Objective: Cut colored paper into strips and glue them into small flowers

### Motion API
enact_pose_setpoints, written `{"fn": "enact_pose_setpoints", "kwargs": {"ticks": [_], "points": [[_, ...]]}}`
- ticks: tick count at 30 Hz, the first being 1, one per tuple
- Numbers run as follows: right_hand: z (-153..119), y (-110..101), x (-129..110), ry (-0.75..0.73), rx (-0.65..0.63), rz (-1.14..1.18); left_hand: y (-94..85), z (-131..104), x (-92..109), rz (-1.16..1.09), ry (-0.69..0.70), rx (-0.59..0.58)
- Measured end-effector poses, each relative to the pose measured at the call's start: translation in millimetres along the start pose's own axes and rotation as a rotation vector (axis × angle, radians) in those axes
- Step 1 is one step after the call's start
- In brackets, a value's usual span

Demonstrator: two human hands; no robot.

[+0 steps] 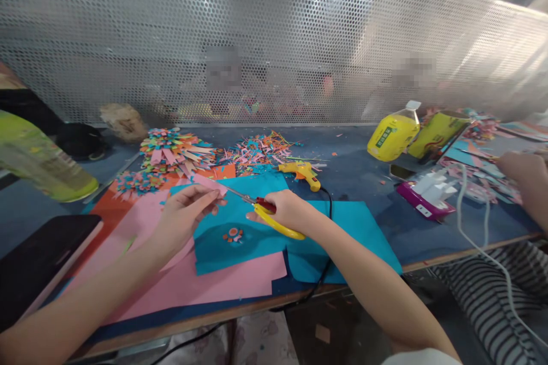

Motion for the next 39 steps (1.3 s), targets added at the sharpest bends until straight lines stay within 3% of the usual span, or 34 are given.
{"fn": "enact_pose_setpoints", "kwargs": {"ticks": [13,19,26,34,39], "points": [[0.3,-0.6,-2.9,-0.025,0.038,-0.012,4.0,-1.5,-6.5,0.081,-0.024,-0.056],[2.1,-2.7,15.3,0.126,0.04,-0.121,5.2,-1.2,-7.5,0.061,-0.074,-0.064],[-5.0,-4.8,20.9,0.3,-0.01,-0.333,2.0,-2.0,-2.7,0.165,-0.009,-0.038],[-1.4,-7.0,13.8,0.247,0.132,-0.269,-4.1,-0.9,6.1,0.193,0.12,-0.077],[0.1,-5.3,21.1,0.342,0.064,-0.279,-7.7,3.3,2.8,0.277,0.083,-0.042]]}}
Point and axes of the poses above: each hand's wrist, its own z-axis towards the middle knuckle, its own y-axis out of the palm, x = y × z, the point moved 5 cm from there along z, towards the middle knuckle, and after that the axes turned 14 degrees about -y, right-handed, at the moved point
